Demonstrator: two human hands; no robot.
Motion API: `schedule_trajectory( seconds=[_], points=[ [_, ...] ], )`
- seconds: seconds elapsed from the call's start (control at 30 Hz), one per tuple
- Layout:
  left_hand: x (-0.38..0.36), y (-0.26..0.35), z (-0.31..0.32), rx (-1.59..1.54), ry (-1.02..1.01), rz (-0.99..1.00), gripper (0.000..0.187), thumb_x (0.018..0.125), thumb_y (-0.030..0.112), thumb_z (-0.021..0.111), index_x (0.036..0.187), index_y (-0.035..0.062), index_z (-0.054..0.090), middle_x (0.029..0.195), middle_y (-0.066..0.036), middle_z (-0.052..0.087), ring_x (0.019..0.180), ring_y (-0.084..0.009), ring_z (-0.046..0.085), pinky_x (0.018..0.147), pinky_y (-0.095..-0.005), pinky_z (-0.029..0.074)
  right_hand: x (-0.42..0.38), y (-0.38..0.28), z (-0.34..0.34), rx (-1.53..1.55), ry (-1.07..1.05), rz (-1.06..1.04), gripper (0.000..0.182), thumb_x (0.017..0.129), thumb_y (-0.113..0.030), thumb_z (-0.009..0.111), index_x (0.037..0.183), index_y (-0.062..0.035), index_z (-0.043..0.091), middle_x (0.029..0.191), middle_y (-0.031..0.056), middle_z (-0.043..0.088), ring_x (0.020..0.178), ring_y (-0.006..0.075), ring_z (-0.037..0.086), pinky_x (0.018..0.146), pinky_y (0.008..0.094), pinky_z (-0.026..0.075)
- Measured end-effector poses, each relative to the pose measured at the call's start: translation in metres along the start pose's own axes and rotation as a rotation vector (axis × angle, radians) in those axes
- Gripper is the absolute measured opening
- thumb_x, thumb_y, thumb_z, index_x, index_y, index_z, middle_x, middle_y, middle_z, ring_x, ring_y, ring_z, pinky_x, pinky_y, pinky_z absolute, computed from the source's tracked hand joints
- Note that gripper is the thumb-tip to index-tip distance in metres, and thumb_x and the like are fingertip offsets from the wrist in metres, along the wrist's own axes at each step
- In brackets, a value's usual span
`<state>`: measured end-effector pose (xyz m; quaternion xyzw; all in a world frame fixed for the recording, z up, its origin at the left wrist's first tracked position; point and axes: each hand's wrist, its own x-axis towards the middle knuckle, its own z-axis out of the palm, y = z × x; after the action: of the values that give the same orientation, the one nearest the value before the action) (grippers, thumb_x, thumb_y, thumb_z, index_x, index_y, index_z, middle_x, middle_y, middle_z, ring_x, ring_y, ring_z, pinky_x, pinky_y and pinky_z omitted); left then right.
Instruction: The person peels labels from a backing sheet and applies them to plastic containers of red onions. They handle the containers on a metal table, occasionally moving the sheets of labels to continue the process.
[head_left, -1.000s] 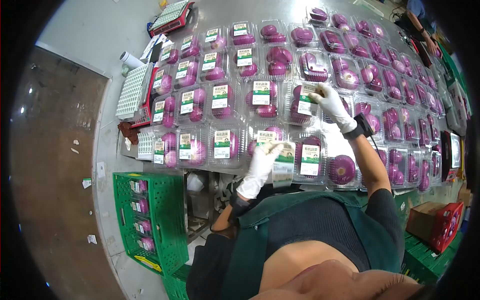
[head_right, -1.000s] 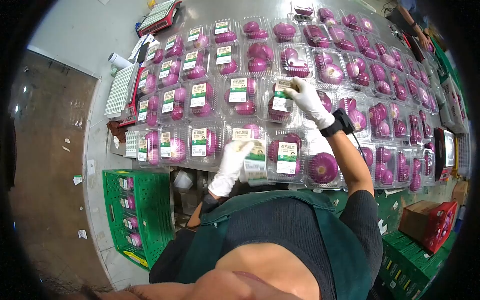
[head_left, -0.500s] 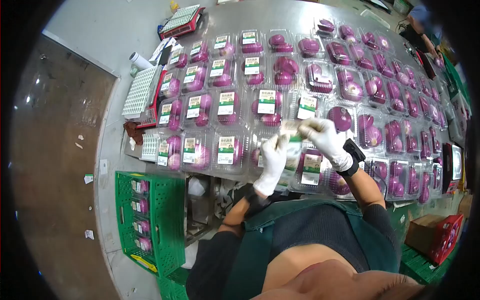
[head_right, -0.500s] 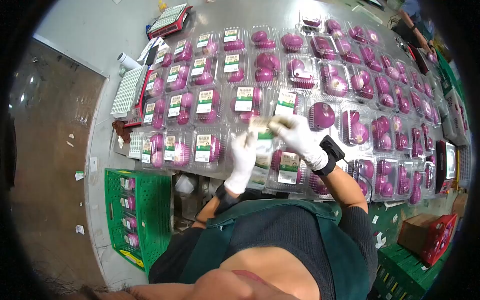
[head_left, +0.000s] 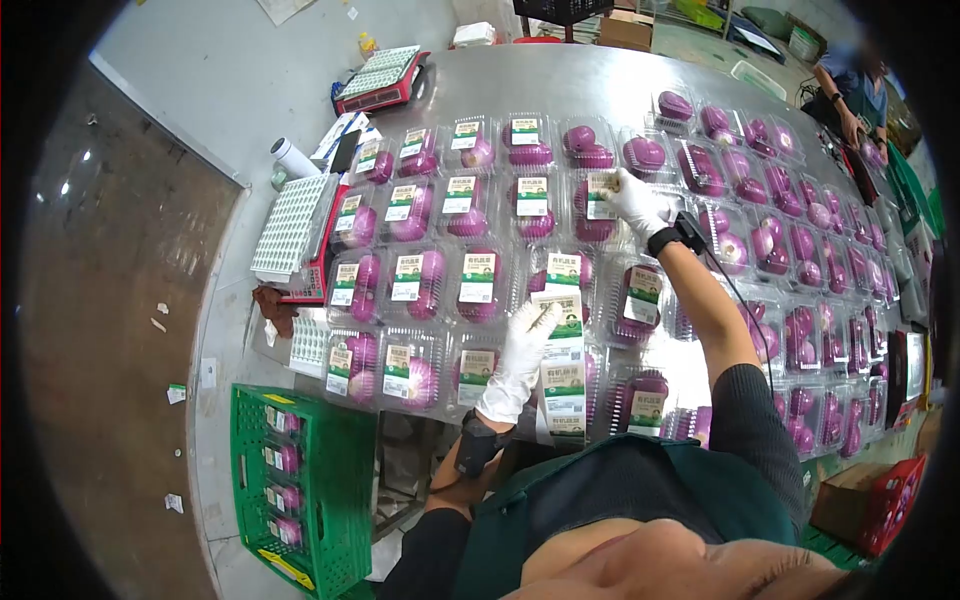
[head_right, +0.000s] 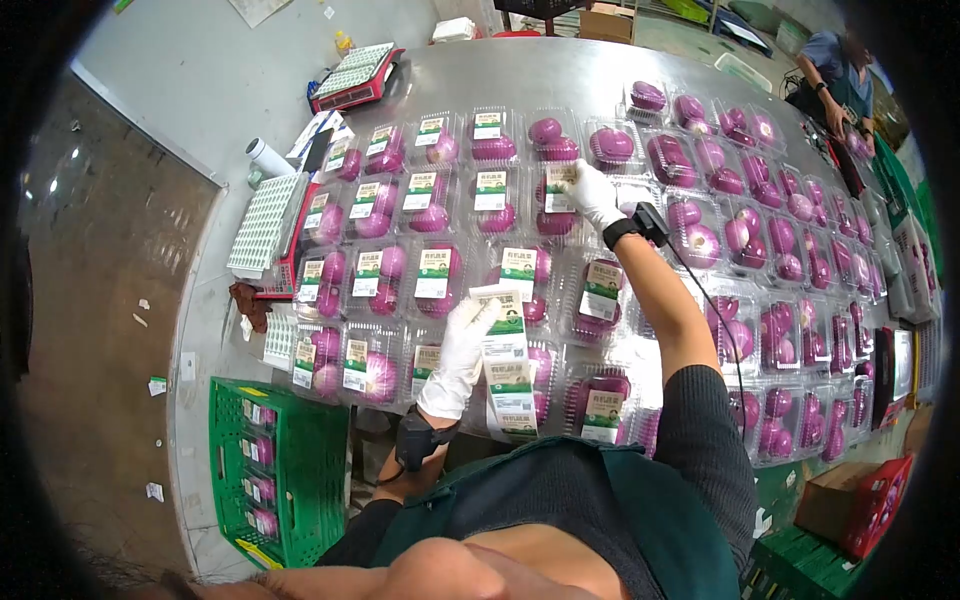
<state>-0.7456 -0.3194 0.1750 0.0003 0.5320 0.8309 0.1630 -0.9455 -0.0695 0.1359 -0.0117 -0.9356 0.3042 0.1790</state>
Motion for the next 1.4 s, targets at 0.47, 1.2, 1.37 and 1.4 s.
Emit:
schedule_trajectory(
  seconds=[0.47, 1.2, 1.37, 1.4],
  points=[
    [-0.004, -0.03, 0.02, 0.642, -0.024, 0.193, 0.019, 0.09, 0.017, 0.058, 0.087, -0.0009, 0.063, 0.069, -0.002, 0.061, 0.064, -0.0095, 0.058, 0.058, -0.0273, 0.049, -0.122, -0.077, -0.116, 0.771, -0.192, 0.097, 0.01, 0.086, -0.011, 0.059, 0.085, -0.001, 0.061, 0.071, 0.0002, 0.058, 0.065, 0.0084, 0.053, 0.063, 0.0215, 0.045],
    [-0.005, -0.003, 0.035, 0.693, 0.052, 0.113, 0.038, 0.077, 0.02, 0.074, 0.104, -0.0043, 0.062, 0.084, -0.01, 0.066, 0.083, -0.0147, 0.061, 0.079, -0.0295, 0.047, -0.132, -0.087, -0.118, 1.0, -0.183, 0.117, 0.009, 0.086, -0.003, 0.06, 0.092, 0.0021, 0.062, 0.078, 0.0021, 0.063, 0.07, 0.0055, 0.057, 0.065, 0.0195, 0.049],
    [0.03, 0.022, 0.06, 0.355, -0.111, 0.125, 0.04, 0.083, 0.015, 0.066, 0.116, -0.004, 0.053, 0.1, -0.008, 0.063, 0.085, -0.0116, 0.06, 0.078, -0.0248, 0.049, -0.102, -0.093, -0.118, 0.656, 0.012, -0.399, 0.01, 0.084, -0.005, 0.062, 0.092, 0.0004, 0.06, 0.081, 0.004, 0.063, 0.074, 0.0104, 0.06, 0.067, 0.0244, 0.05],
    [0.043, 0.005, 0.055, 0.435, -0.023, 0.035, 0.03, 0.085, 0.012, 0.064, 0.109, -0.0039, 0.059, 0.094, -0.006, 0.065, 0.08, -0.0097, 0.061, 0.074, -0.0232, 0.05, -0.064, -0.091, -0.124, 0.715, -0.012, -0.223, 0.01, 0.086, -0.004, 0.058, 0.094, 0.0015, 0.058, 0.082, 0.0044, 0.062, 0.074, 0.0096, 0.059, 0.066, 0.0247, 0.05]
  ],
)
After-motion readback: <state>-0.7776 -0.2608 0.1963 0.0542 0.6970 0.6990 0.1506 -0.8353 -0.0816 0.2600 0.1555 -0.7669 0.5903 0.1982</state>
